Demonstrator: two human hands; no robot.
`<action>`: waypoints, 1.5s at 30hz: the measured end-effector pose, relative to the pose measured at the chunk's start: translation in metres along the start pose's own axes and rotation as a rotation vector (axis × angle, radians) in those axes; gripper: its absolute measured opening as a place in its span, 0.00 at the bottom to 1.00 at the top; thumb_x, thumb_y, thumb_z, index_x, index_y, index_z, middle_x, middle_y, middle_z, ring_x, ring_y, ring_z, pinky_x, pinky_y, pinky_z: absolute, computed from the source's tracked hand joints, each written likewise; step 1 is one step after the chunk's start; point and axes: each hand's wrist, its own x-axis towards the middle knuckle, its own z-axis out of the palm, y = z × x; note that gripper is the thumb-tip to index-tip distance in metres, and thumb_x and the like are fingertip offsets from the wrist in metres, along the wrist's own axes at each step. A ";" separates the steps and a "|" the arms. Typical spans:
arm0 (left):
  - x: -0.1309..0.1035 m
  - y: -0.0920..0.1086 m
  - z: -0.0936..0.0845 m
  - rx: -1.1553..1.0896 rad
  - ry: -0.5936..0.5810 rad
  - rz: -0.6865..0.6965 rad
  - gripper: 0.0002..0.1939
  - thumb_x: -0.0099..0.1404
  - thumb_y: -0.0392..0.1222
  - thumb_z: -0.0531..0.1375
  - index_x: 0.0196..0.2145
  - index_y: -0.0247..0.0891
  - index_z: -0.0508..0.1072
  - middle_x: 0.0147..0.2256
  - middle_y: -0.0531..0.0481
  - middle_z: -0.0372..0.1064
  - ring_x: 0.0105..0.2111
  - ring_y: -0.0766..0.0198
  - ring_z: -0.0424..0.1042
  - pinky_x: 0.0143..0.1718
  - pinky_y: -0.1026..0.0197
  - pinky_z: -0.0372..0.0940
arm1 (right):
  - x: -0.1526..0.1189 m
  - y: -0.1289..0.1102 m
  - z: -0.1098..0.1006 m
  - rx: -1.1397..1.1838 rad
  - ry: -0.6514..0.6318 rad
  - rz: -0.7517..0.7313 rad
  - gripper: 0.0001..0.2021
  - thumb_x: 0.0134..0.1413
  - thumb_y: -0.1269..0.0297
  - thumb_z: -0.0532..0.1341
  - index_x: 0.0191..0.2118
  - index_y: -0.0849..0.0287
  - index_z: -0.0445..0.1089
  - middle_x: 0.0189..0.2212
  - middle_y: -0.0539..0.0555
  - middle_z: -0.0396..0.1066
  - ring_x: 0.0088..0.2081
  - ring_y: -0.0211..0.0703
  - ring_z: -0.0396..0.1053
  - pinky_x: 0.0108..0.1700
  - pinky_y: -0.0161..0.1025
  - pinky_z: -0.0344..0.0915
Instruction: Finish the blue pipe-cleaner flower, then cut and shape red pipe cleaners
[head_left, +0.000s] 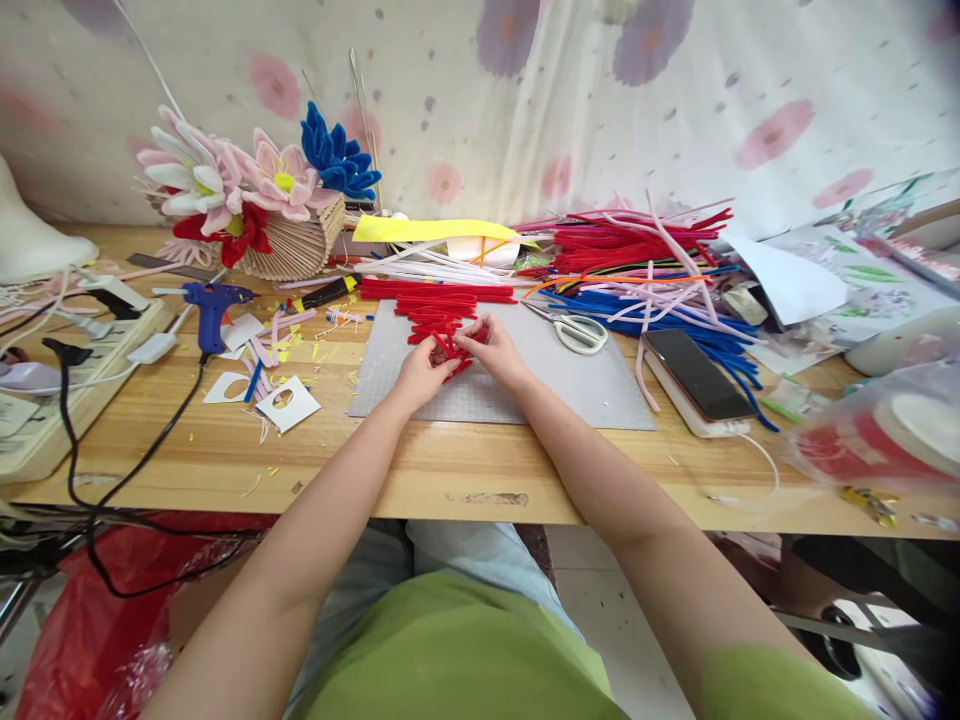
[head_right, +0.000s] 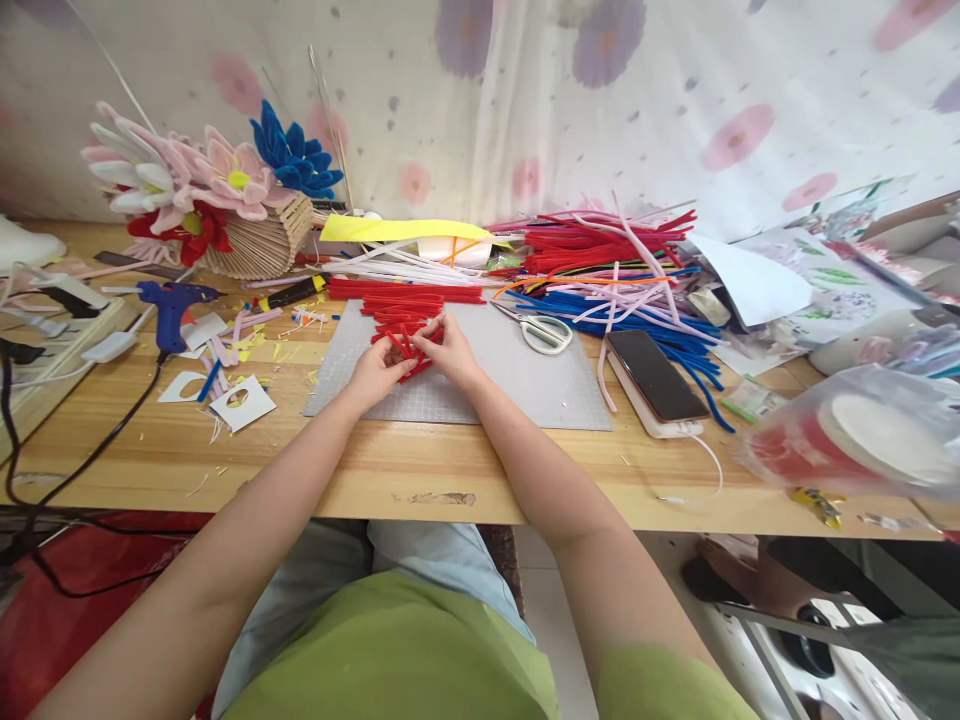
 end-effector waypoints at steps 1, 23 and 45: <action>0.000 -0.001 -0.001 0.006 0.001 -0.013 0.16 0.52 0.39 0.64 0.40 0.37 0.70 0.29 0.52 0.72 0.27 0.68 0.70 0.29 0.65 0.64 | -0.001 -0.003 0.000 -0.015 -0.022 -0.012 0.19 0.38 0.55 0.67 0.30 0.55 0.56 0.29 0.46 0.68 0.32 0.35 0.66 0.39 0.37 0.64; -0.008 0.024 -0.008 0.358 0.060 0.016 0.31 0.53 0.39 0.64 0.55 0.39 0.65 0.23 0.57 0.67 0.25 0.68 0.67 0.32 0.64 0.60 | 0.009 0.003 -0.008 -0.279 0.252 -0.047 0.09 0.42 0.64 0.62 0.18 0.58 0.62 0.25 0.49 0.60 0.34 0.39 0.62 0.43 0.41 0.63; -0.018 0.044 0.008 1.120 -0.124 0.106 0.18 0.70 0.43 0.42 0.45 0.38 0.70 0.45 0.44 0.72 0.45 0.58 0.71 0.42 0.59 0.62 | 0.002 -0.014 -0.006 0.370 0.096 0.354 0.15 0.32 0.59 0.72 0.26 0.60 0.68 0.20 0.44 0.68 0.21 0.28 0.64 0.24 0.28 0.62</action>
